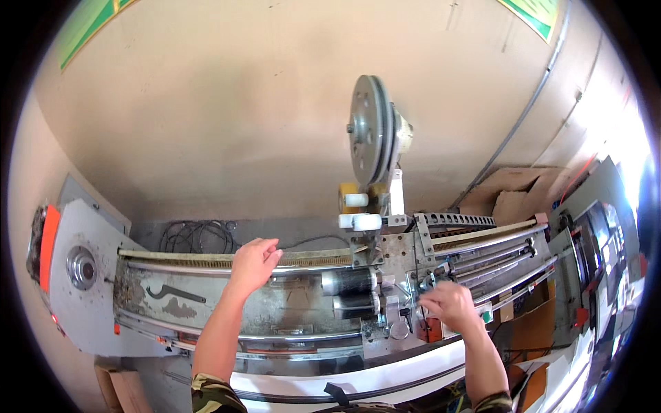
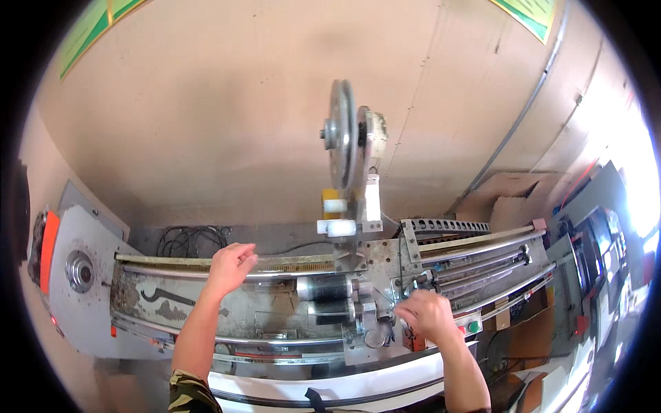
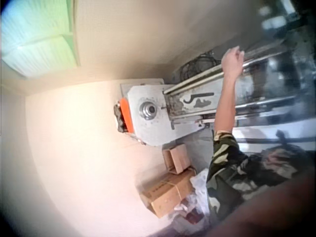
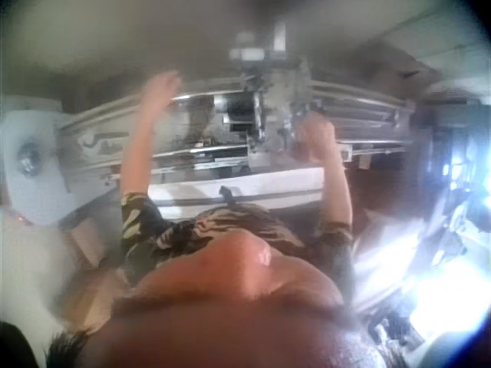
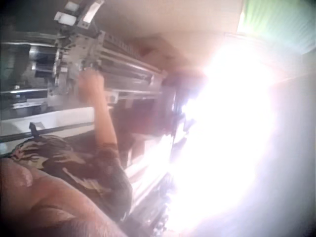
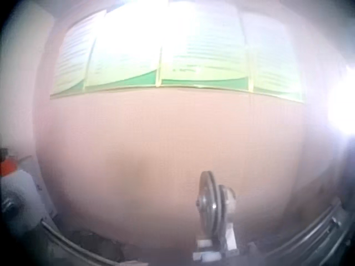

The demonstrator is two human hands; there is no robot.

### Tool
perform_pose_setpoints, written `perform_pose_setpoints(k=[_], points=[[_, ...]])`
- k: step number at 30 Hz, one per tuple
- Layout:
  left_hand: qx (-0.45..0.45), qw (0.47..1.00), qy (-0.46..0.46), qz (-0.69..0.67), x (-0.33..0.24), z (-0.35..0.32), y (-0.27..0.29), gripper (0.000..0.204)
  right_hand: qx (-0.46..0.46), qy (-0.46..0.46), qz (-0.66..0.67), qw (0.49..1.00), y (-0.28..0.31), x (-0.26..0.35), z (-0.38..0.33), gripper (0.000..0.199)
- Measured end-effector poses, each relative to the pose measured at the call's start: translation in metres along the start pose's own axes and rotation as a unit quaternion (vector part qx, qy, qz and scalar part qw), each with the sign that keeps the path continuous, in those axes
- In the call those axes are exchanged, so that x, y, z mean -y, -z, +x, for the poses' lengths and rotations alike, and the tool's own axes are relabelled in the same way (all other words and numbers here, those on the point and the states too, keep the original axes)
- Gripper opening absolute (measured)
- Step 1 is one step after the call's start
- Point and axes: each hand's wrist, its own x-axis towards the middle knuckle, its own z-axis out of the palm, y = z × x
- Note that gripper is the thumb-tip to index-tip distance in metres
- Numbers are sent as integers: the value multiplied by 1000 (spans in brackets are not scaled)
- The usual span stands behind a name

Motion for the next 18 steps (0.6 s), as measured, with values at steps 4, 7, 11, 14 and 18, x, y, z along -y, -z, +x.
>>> perform_pose_setpoints(k=[4, 7, 11, 14, 18], points=[[13, 997, -34, -63, -11, 8, -12, 30, -37, 28, 80, 996, -34, -47, 27, 11], [26, 995, -53, -81, -15, 12, -27, 31, -51, 56, 117, 990, -54, -75, 29, 12], [6, 995, -60, -75, -31, 26, -42, 37, -68, 42, 91, 993, -70, -78, 15, 17], [-25, 993, -88, -70, -51, 60, -64, 44, -139, 65, 46, 987, -74, -70, 11, 27], [-14, 980, -60, -191, -84, 132, -106, 49, -188, 42, 69, 979, -62, -41, 30, 38]])
